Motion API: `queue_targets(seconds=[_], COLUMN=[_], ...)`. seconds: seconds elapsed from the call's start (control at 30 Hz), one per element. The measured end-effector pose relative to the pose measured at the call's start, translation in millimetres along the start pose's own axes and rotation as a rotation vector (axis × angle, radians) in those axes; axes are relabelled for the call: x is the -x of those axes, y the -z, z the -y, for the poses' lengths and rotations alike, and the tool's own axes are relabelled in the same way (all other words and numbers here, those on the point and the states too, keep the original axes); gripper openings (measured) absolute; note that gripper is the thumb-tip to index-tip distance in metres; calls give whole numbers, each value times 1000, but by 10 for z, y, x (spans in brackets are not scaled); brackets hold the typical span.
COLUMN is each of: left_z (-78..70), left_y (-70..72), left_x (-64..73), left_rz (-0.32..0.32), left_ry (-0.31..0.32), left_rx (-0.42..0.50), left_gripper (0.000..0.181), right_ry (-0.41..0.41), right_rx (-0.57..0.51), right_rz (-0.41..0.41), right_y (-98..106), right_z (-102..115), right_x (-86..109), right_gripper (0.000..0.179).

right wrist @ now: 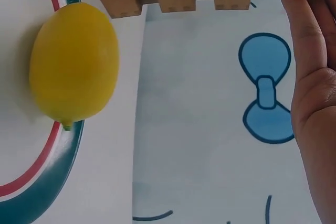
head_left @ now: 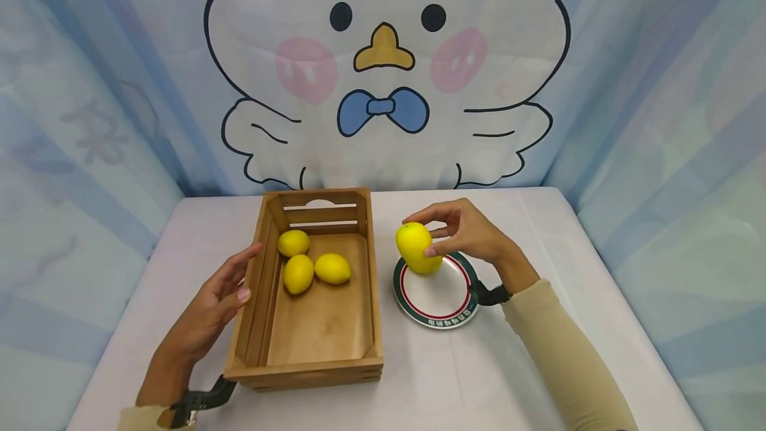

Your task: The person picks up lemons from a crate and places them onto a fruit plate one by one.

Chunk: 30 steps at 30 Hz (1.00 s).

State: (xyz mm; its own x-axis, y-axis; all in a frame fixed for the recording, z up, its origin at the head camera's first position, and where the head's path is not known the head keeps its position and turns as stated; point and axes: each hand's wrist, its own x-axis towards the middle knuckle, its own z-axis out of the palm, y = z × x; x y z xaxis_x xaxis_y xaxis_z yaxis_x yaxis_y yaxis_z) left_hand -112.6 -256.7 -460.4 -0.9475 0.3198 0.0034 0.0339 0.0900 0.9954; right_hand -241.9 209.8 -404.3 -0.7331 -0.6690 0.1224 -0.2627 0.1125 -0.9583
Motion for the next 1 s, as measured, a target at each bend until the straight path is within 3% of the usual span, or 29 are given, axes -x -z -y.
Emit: queue_targets(seconds=[0.4,0.8,1.0], left_z=[-19,-1,-25], left_y=[5,-8,-11], left_x=[-5,-14,-11], left_rz=[4,7,-4], left_ry=[10,10,13], left_rx=[1,-5,-61], left_gripper=[67,67,67], right_ry=[-105,-181,-226], right_rx=[-79,-6,34], right_rz=[-99,-211,-244], right_y=[45,88,98], right_z=[-234,-413,-447], right_x=[283,535,597], right_gripper=[53,51,49])
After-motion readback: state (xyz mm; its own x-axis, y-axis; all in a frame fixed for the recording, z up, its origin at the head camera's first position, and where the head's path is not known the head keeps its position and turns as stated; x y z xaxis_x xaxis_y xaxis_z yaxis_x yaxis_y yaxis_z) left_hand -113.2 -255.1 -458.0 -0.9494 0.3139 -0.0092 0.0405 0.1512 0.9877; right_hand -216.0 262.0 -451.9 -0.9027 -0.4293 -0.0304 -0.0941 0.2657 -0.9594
